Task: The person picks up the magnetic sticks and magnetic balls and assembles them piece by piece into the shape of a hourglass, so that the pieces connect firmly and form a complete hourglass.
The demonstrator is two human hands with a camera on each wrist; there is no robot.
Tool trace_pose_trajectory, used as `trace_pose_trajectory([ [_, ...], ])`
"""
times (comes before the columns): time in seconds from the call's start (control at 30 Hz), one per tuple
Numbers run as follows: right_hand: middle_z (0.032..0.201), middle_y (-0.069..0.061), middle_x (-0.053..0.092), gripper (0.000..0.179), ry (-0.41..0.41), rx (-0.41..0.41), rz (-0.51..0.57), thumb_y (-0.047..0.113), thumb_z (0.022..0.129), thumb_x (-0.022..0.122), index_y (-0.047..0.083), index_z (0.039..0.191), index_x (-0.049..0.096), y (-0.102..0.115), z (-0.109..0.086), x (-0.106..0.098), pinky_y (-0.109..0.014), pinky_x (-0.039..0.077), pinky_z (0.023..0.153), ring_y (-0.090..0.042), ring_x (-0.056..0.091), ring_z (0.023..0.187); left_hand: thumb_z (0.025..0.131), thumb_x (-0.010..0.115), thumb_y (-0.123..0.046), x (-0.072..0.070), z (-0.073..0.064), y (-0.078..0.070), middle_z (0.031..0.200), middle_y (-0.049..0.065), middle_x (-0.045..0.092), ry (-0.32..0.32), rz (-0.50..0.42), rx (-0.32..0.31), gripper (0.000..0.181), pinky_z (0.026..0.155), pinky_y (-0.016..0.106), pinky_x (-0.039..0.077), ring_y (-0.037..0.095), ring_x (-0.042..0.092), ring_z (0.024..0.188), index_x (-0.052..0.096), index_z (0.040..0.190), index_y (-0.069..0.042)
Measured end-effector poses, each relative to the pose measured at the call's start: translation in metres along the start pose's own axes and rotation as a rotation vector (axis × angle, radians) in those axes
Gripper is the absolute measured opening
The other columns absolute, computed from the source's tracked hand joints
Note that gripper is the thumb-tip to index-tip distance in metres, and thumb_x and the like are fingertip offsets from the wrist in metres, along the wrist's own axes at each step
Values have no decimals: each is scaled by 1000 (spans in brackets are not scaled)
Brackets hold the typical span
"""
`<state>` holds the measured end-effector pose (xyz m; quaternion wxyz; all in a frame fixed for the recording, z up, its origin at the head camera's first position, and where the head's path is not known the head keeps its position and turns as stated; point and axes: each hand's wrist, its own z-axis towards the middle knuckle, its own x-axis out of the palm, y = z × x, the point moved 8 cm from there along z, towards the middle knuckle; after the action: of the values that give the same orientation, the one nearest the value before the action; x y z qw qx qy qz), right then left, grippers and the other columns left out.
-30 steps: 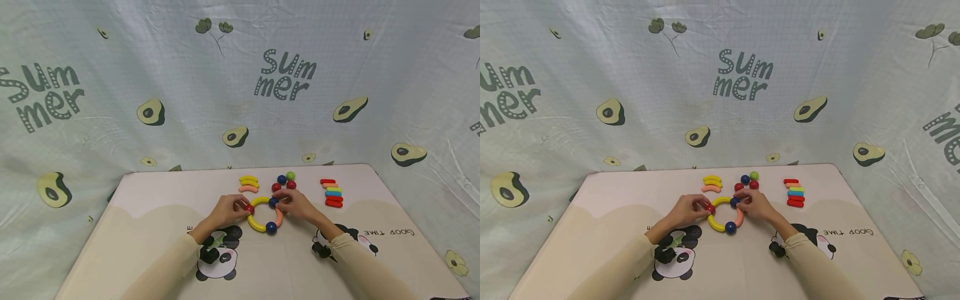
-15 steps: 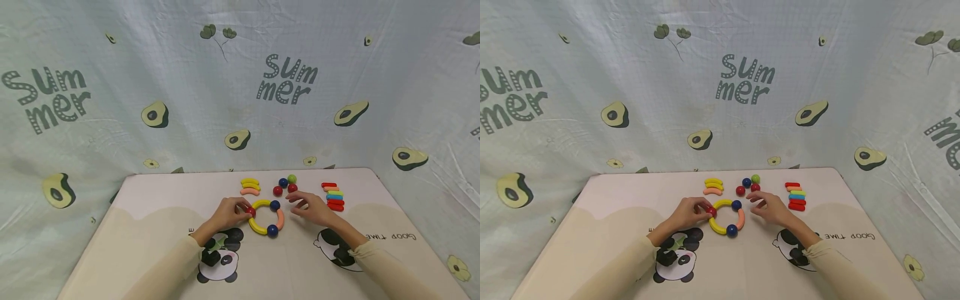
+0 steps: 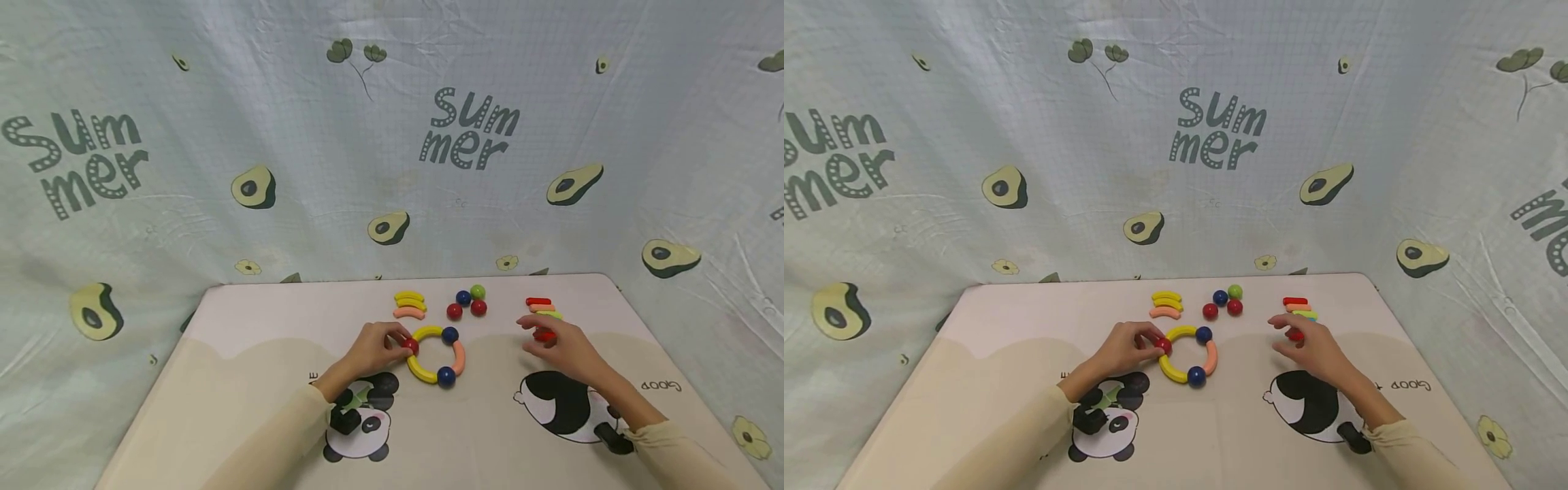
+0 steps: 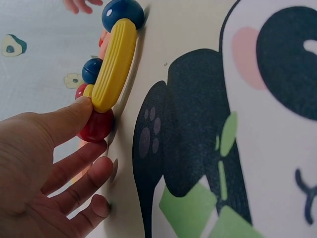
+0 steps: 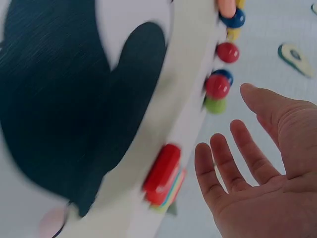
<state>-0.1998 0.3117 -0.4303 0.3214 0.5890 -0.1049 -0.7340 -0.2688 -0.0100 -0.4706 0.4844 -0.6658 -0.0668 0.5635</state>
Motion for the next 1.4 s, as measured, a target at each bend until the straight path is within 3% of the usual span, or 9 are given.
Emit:
trace_pose_trajectory([
  [0.27,116,-15,70,45,-38,112,-59,7,85,84,6,127,68,-33,-17,-16,-24,57,76,-31,63,99,91,80,-20,0,0,1,98,-2,74,11,-10,5,21,74,23,53,14,64,87,75,110,-13],
  [0.63,120,-21,67,41,-33,203,-99,8,86,82,3,124,66,-61,-20,-16,-23,53,75,-36,61,102,91,80,-21,-1,0,2,97,-1,74,13,-15,-1,21,72,23,52,14,63,86,75,110,-13],
  [0.9,116,-21,69,42,-1,198,-77,6,85,83,1,123,68,-61,-16,-9,-23,54,74,-33,63,97,91,81,-20,-1,0,1,97,-1,74,6,-9,16,21,78,29,56,15,66,89,75,109,-12],
  [1.2,98,-11,70,41,26,144,-90,2,81,85,0,119,70,-53,-8,-2,-28,56,72,-27,66,86,91,81,-20,0,0,0,96,-2,74,9,-5,8,20,80,30,57,15,66,90,75,109,-13],
  [1.4,99,-6,70,37,116,107,-72,5,83,84,3,118,71,-50,-5,5,-27,56,73,-22,64,88,91,81,-20,0,0,1,96,-2,74,8,-7,8,20,79,30,57,15,66,90,75,108,-13],
])
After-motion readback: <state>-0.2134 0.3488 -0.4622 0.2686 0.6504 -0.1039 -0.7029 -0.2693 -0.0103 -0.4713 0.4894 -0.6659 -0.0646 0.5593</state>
